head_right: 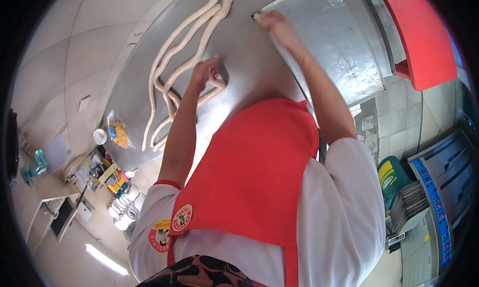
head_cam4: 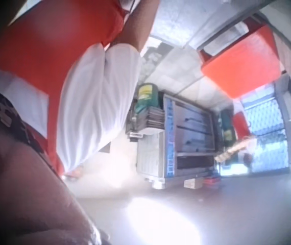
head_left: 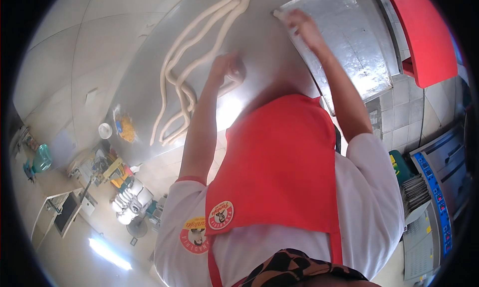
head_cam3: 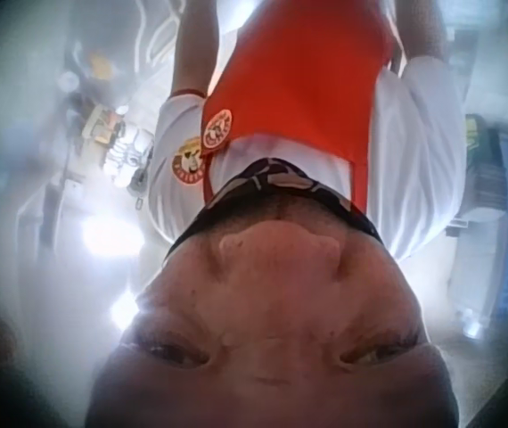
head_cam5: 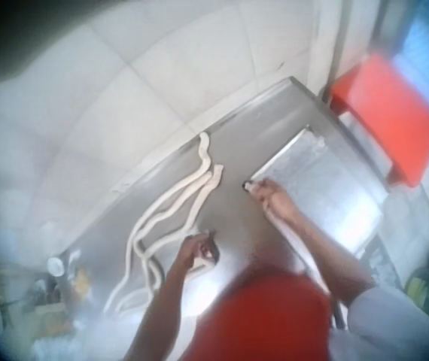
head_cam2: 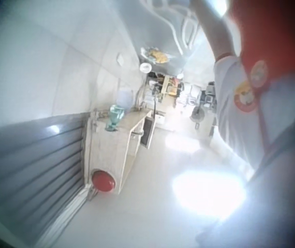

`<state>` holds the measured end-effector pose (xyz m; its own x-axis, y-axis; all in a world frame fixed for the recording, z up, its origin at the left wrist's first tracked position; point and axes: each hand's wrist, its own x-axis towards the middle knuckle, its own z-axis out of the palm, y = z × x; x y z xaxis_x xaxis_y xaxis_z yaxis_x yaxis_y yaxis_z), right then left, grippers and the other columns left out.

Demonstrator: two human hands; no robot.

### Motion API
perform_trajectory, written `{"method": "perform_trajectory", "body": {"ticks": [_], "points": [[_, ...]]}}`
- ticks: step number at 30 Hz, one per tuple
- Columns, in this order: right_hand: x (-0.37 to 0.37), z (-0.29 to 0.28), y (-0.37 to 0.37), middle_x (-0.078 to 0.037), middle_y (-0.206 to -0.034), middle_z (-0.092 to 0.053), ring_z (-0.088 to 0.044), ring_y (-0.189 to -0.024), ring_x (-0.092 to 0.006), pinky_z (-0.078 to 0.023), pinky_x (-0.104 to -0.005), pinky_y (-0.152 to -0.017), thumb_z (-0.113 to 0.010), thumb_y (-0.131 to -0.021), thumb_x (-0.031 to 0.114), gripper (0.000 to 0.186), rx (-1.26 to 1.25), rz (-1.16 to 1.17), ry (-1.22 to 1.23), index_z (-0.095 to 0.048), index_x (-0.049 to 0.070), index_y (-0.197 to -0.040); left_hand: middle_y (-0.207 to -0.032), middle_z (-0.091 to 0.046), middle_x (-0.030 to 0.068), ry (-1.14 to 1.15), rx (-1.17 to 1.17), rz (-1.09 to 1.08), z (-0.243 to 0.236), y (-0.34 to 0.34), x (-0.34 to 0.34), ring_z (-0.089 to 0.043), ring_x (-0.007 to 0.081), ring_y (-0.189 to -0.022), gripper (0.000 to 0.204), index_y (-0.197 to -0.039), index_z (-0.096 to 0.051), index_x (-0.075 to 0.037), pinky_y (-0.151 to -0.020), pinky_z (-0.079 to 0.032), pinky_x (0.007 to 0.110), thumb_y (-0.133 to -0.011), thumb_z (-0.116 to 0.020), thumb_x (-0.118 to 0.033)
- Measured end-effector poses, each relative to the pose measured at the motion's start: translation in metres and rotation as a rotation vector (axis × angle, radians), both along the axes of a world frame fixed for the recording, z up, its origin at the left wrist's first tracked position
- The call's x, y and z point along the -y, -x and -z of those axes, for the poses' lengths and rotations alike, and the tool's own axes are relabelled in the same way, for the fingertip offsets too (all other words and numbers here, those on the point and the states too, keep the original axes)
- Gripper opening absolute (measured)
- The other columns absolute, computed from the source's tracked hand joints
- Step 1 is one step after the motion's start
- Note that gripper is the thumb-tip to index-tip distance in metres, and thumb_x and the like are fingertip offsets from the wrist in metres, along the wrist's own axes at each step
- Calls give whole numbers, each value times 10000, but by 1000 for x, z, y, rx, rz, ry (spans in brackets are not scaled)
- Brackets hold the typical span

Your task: The person prepares dough by pulling long strips from a central pile, then repeatedly pinching off small pieces and placing them in rows on a metal tray.

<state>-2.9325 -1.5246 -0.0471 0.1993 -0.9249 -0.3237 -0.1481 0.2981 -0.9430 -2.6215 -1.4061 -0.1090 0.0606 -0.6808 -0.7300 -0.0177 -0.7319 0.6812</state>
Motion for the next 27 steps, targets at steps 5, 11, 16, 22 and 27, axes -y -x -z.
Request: {"method": "perform_trajectory", "body": {"ticks": [5, 11, 16, 22, 27], "points": [[39, 85, 3, -168, -1055, -690, -652, -961, -334, -489, -395, -913, -617, -902, 388, 460, -672, -23, 358, -670, -27, -1091, -761, -577, 68, 210, 355, 174, -23, 26, 3, -596, 214, -708, 527, -924, -615, -3, -698, -495, 343, -809, -780, -490], [-37, 72, -32, -237, -884, -684, -689, -833, -324, -527, -463, -786, -646, -873, 509, 532, -426, 227, 287, -700, -17, -937, -1099, -613, 200, 724, 680, 531, -10, 41, -22, -631, 348, -986, 545, -1324, -593, -146, -894, -511, 407, -804, -746, -88], [-137, 53, -73, -258, -792, -677, -680, -776, -407, -519, -504, -722, -562, -922, 476, 514, -516, -227, 96, -704, -11, -840, -1164, -644, 191, 734, 461, 545, -30, 73, -39, -637, 369, -1052, 468, -1295, -597, -86, -906, -506, 428, -838, -698, -85], [-130, 25, -72, -248, -877, -688, -663, -835, -446, -515, -522, -777, -452, -967, 360, 462, -678, -155, 436, -702, -1, -822, -1038, -691, 242, 616, 491, 771, -40, 95, -32, -657, 416, -990, 303, -1109, -663, -5, -857, -509, 497, -894, -614, -212], [-99, 13, -59, -239, -955, -692, -655, -882, -439, -514, -495, -833, -485, -961, 364, 434, -744, -423, 240, -699, -12, -923, -806, -683, 169, 399, 415, 846, -22, 96, -3, -668, 328, -731, 199, -931, -663, 11, -698, -518, 433, -912, -584, -171]]}}
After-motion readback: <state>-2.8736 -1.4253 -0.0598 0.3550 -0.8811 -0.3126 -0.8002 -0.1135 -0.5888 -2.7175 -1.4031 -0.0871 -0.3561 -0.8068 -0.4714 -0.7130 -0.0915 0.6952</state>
